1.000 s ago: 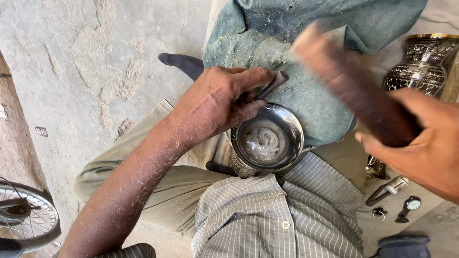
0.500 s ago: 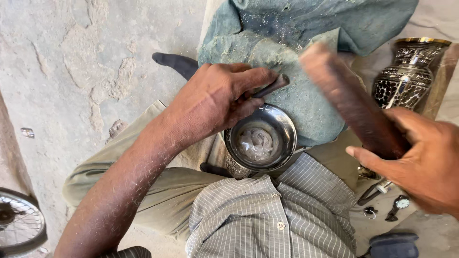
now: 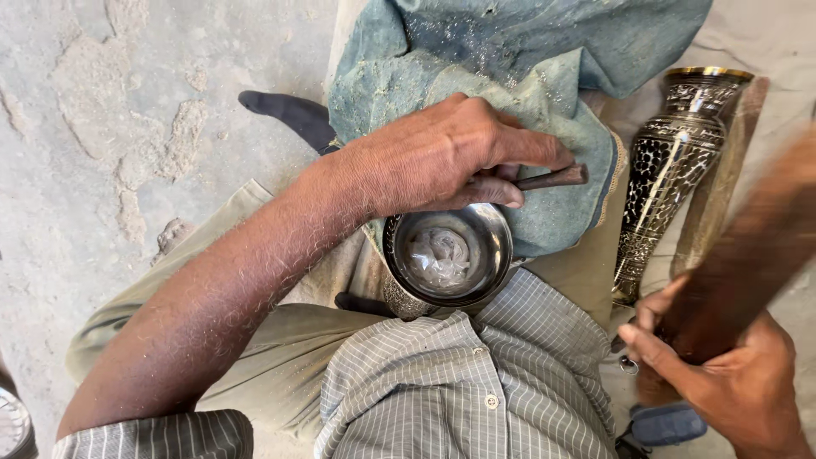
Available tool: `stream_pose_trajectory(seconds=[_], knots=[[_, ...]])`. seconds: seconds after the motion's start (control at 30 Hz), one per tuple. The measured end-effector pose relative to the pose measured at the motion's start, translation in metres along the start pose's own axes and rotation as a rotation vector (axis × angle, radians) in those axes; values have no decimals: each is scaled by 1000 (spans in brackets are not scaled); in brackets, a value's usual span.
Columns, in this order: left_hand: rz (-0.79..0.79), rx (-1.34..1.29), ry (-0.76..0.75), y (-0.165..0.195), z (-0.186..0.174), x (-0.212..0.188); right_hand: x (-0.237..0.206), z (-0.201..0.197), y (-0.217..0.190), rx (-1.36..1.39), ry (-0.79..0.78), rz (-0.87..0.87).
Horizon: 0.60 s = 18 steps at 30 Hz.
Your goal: The person uses a chisel and hammer to engrave a decorative pattern along the rim of a metal bowl. They repeatedly strike the chisel to create indentations, rotating the bowl as needed to continue the pattern.
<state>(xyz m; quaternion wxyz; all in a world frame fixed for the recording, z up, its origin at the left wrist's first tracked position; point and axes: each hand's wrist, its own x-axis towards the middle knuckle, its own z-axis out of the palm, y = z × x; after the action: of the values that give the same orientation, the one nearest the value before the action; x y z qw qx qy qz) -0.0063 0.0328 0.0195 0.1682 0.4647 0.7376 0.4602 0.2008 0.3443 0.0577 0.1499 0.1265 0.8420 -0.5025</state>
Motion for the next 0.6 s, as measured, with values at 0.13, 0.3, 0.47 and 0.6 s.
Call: stream_pose_trajectory(seconds=[0.13, 0.3, 0.47, 0.6], knots=[[21, -43, -23, -4, -3, -7, -1, 0, -14, -364, 54, 66], [115, -2, 33, -7, -3, -16, 1, 0, -27, -478, 144, 110], [122, 39, 20, -11, -3, -23, 1, 6, -30, -235, 240, 121], [48, 102, -18, -10, 1, -22, 11, -3, -35, -613, 161, -44]])
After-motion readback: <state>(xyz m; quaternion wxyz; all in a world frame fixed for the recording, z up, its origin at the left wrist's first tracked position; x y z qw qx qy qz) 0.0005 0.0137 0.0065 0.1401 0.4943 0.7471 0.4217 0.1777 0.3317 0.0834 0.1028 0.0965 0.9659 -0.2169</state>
